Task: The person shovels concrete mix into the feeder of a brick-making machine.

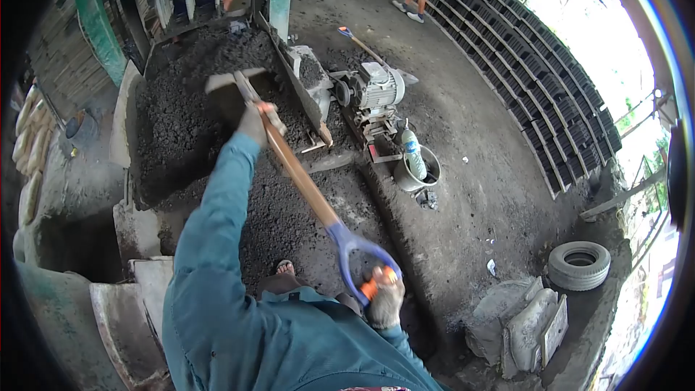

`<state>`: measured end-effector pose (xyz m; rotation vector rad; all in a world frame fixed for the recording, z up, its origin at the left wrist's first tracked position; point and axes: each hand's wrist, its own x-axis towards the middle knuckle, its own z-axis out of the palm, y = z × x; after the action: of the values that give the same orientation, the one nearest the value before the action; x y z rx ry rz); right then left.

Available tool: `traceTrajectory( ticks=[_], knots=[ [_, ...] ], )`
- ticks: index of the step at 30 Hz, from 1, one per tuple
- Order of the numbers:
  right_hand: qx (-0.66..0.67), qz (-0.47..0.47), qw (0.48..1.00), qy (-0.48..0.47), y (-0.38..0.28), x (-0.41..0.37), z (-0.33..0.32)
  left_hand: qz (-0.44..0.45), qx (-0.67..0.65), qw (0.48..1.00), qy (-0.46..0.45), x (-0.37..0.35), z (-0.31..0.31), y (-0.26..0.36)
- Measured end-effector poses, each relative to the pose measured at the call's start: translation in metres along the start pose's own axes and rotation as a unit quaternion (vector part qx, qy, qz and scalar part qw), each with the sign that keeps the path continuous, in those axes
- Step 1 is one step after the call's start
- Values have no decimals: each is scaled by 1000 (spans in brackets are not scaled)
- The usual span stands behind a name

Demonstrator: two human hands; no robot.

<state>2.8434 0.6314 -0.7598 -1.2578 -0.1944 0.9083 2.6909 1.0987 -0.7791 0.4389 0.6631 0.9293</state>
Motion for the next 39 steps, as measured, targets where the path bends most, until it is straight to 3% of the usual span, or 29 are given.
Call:
traceTrajectory(
  ticks=[1,3,4,5,6,7,9,10,11,12,13,14,15,16,17,19,22,23,24,27,29,30,31,32,33,36,37,38,39],
  knots=[
    [19,13,999,-45,-15,5,25,46,22,999,17,20,-4,15],
    [-69,-47,983,-163,-20,23,29,88,-11,994,57,33,8,39],
    [26,-14,982,-187,-42,17,32,60,-47,995,60,21,20,44],
    [92,-5,975,-201,-69,7,18,36,-63,997,5,6,33,42],
    [44,-43,993,-103,-105,-16,12,12,-80,996,-46,-18,43,29],
    [-14,-131,989,-63,-134,-27,-6,-26,-150,986,-65,-46,60,19],
    [-109,-215,970,-19,-184,-36,-73,-77,-175,974,-117,-109,93,-7],
    [-192,-309,930,58,-216,-51,-70,-65,-160,976,-129,-127,101,-23],
    [-261,-376,882,109,-241,-41,-122,-67,-134,966,-213,-131,96,-41],
    [-276,-440,842,143,-267,-35,-133,-75,-121,977,-158,-157,114,-53],
    [-344,-434,824,121,-304,-47,-134,-47,-98,973,-202,-181,127,-66],
    [-322,-555,758,115,-325,-39,-140,21,-30,976,-213,-192,132,-83],
    [-346,-604,712,95,-353,-41,-134,40,-24,958,-283,-197,136,-99],
    [-358,-597,685,218,-373,-44,-118,59,-14,934,-353,-201,140,-114],
    [-285,-660,672,178,-410,-34,-128,84,-10,918,-388,-210,143,-126],
    [-289,-709,615,188,-456,-33,-97,131,1,881,-454,-225,147,-146],
    [-294,-763,556,151,-497,-24,-24,188,-4,863,-468,-224,140,-170],
    [-291,-776,543,133,-504,-20,6,186,-35,881,-433,-229,136,-175],
    [-288,-787,535,110,-505,-16,38,184,-64,896,-399,-235,132,-178],
    [-270,-810,519,38,-482,-9,136,247,-139,830,-480,-236,116,-123],
    [-254,-817,517,-18,-447,-9,195,235,-198,845,-437,-232,94,-76],
    [-246,-819,516,-48,-425,-11,218,253,-239,824,-447,-198,73,-57],
    [-239,-816,521,-77,-400,-13,237,247,-268,849,-382,-181,59,-33],
    [-229,-814,524,-103,-378,-16,251,241,-294,870,-313,-163,46,-9],
    [-219,-809,532,-123,-355,-17,257,209,-298,916,-168,-164,40,20],
    [-254,-800,529,-124,-297,-3,236,188,-302,907,-224,-94,-26,48],
    [-356,-823,439,-60,-290,10,221,173,-299,920,-183,-82,-33,53],
    [-341,-773,532,-47,-271,30,202,158,-295,931,-143,-72,-39,56],
    [-349,-741,574,-33,-254,37,194,140,-289,941,-102,-65,-41,60]
  ],
)
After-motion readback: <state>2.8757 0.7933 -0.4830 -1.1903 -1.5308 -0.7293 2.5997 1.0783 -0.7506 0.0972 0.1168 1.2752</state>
